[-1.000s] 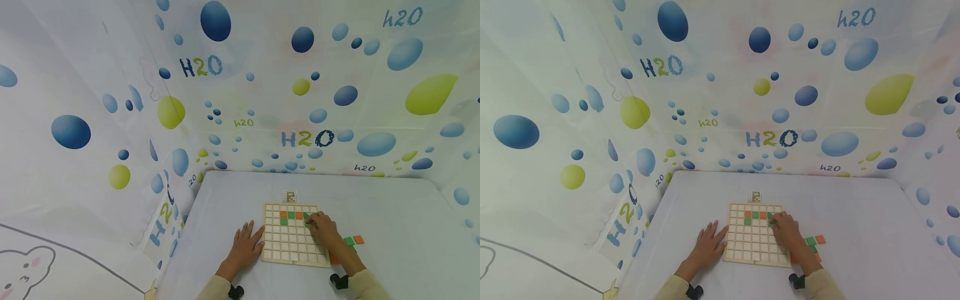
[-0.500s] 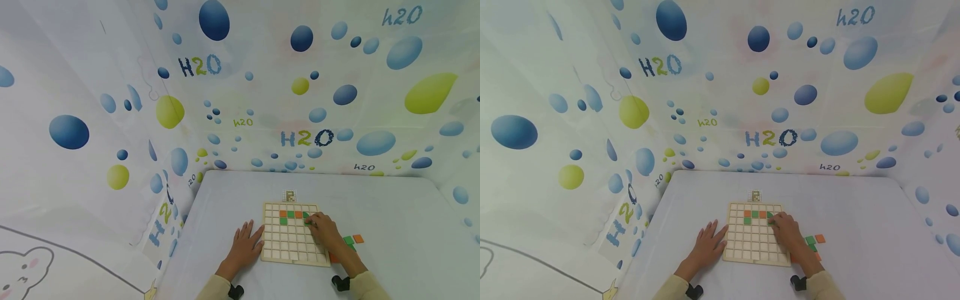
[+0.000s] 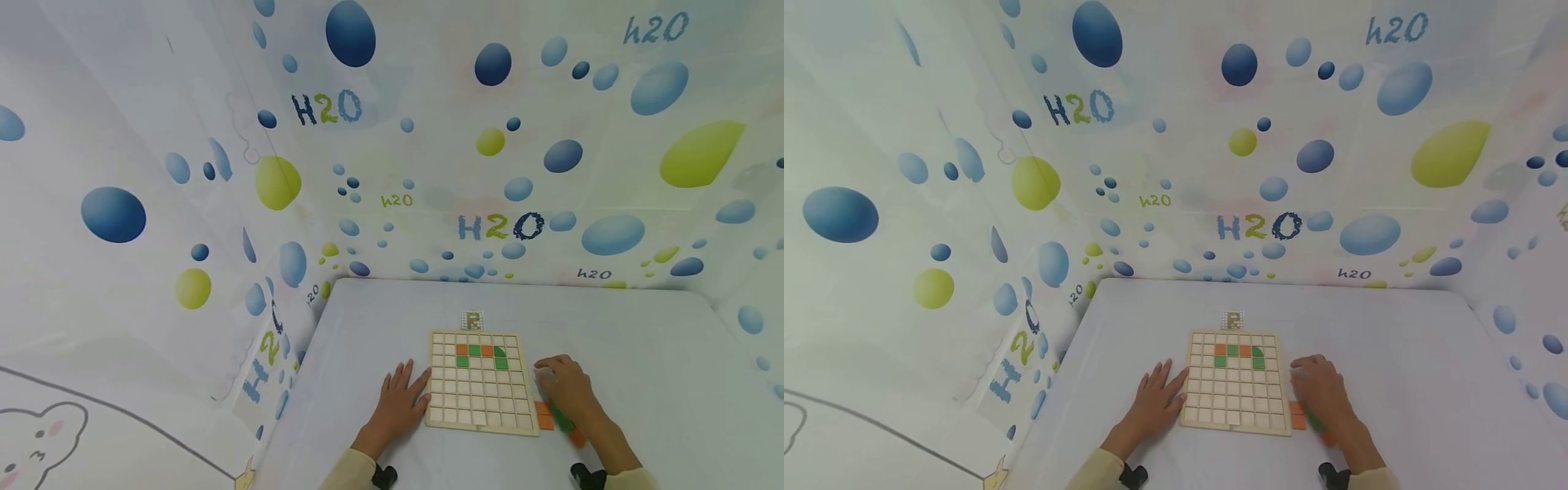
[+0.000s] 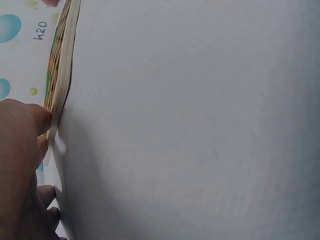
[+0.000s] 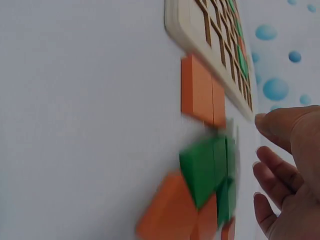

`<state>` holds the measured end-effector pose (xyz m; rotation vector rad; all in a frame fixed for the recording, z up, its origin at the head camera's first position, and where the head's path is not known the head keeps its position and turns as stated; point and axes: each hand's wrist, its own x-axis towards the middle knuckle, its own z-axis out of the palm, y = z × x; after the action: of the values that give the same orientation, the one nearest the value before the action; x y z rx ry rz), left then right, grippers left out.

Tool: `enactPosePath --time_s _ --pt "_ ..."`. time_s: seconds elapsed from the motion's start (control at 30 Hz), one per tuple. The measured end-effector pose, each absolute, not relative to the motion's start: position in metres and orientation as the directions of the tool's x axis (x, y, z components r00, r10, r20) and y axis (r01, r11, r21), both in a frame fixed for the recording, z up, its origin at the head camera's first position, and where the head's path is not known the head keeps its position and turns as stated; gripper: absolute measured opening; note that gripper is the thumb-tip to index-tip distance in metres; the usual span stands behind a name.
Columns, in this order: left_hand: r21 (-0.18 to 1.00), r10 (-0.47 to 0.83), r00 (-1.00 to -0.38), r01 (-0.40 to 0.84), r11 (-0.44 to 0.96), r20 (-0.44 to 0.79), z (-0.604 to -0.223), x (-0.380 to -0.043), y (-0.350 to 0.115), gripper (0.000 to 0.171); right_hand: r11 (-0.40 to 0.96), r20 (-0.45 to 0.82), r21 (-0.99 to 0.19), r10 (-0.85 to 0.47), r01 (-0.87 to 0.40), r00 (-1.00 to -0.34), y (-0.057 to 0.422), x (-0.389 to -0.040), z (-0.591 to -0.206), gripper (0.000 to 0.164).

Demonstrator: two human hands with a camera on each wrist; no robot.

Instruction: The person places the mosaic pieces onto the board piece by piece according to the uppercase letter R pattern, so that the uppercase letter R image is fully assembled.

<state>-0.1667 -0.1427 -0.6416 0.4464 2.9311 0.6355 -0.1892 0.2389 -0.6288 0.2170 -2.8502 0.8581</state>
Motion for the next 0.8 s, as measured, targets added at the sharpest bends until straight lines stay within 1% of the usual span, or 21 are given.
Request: enactPosePath --time_s 0.13,0.33,0.43,0.6,0.67,0.8 --pt "0.424 0.305 -0.951 0.257 0.868 -0.047 -0.643 -0.167 -0.144 0.055 0.836 0.122 -0.543 -0.02 -0.084 -0.992 0.264 -0.183 -0.629 0.027" --pt "0.429 0.307 -0.951 0.262 0.864 -0.038 -0.642 -0.167 -0.144 0.055 0.832 0.045 -0.553 0.078 0.04 -0.996 0.298 -0.173 -0.631 0.038" --pt "0.433 0.311 -0.95 0.268 0.861 -0.031 -0.641 -0.166 -0.144 0.055 0.825 0.018 -0.561 0.094 0.068 -0.995 0.309 -0.169 -0.633 0.039" --pt "0.437 0.313 -0.949 0.274 0.857 -0.02 -0.641 -0.165 -0.145 0.054 0.805 -0.021 -0.588 0.081 0.078 -0.997 0.313 -0.166 -0.63 0.032" --pt "0.44 0.315 -0.949 0.275 0.855 -0.017 -0.641 -0.165 -0.144 0.054 0.798 -0.039 -0.596 0.087 0.093 -0.995 0.312 -0.166 -0.627 0.033" --pt "0.442 0.313 -0.95 0.276 0.853 -0.012 -0.642 -0.166 -0.144 0.055 0.788 -0.081 -0.599 0.119 0.144 -0.99 0.311 -0.165 -0.626 0.04"
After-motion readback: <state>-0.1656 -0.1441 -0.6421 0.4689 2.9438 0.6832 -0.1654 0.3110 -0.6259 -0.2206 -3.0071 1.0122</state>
